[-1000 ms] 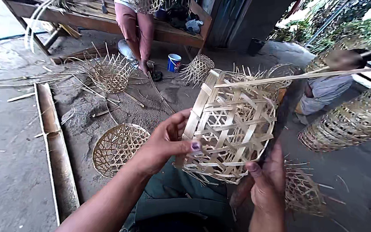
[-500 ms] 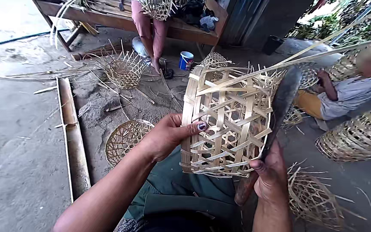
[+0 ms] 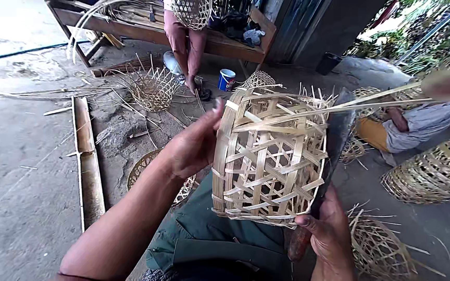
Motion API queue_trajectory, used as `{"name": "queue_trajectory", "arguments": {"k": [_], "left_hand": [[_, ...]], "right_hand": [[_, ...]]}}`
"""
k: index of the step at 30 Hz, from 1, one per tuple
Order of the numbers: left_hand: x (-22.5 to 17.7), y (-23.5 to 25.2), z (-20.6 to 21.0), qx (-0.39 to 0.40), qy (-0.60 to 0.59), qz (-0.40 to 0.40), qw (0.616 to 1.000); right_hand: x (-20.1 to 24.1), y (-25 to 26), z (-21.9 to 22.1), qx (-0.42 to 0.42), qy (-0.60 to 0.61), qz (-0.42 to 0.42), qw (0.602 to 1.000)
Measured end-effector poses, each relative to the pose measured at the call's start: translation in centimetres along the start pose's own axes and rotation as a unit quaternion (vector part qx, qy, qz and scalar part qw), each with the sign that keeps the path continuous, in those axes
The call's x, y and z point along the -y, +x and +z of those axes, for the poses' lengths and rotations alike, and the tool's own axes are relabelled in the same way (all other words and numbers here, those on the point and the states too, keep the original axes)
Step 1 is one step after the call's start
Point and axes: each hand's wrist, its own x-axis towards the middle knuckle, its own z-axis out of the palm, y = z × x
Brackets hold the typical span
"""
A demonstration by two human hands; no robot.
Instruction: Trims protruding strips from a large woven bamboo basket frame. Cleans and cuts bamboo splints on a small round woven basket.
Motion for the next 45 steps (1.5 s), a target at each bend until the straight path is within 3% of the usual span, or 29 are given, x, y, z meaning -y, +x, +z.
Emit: {"name": "queue_trajectory", "arguments": {"k": [3,8,11,15,19,23,27,29,33,38,45], "left_hand": [[-0.5,-0.3,1.8,-0.091,0.015,-0.043,0.995],[0.1,-0.4,0.8,-0.047,-0.001,-0.086,0.995],[0.1,-0.2,1.2,-0.039,0.049,-0.065,0.996],[0.3,0.7,3.7,-0.069,0.023,0.029,0.997],[3.9,2.4,4.7,-0.119,-0.046,0.012,0.992],[7.5,3.7,4.7,-0.163,-0.082,-0.057,0.982],[7.9,4.2,5.4,-0.135,-0.061,-0.073,0.986],[8.1,4.2,6.0,-0.107,-0.048,-0.081,0.990],[8.6,3.8,6.5,-0.063,0.010,-0.068,0.996],[9.6,3.9,6.6,-0.084,0.147,0.019,0.985],[10.7,4.3,7.4,-0.102,0.227,0.061,0.966]], "right_hand": [[-0.2,0.1,-0.2,0.002,0.007,0.000,1.000],[-1.5,0.0,-0.7,0.014,0.044,0.001,0.999],[-1.7,0.4,-1.3,0.003,0.039,-0.010,0.999],[-0.8,1.5,-2.4,-0.116,-0.026,-0.057,0.991],[0.0,1.3,-3.0,-0.221,0.083,-0.117,0.965],[-0.1,-0.7,-2.4,-0.120,0.136,-0.159,0.970],[0.9,-1.0,-1.4,0.035,0.009,-0.094,0.995],[1.3,-0.1,-1.2,0.078,0.001,-0.053,0.996],[1.2,1.7,-1.9,0.094,0.038,-0.003,0.995],[1.2,1.8,-2.6,0.093,0.035,-0.008,0.995],[0.8,0.9,-3.0,0.046,-0.029,-0.028,0.998]]}}
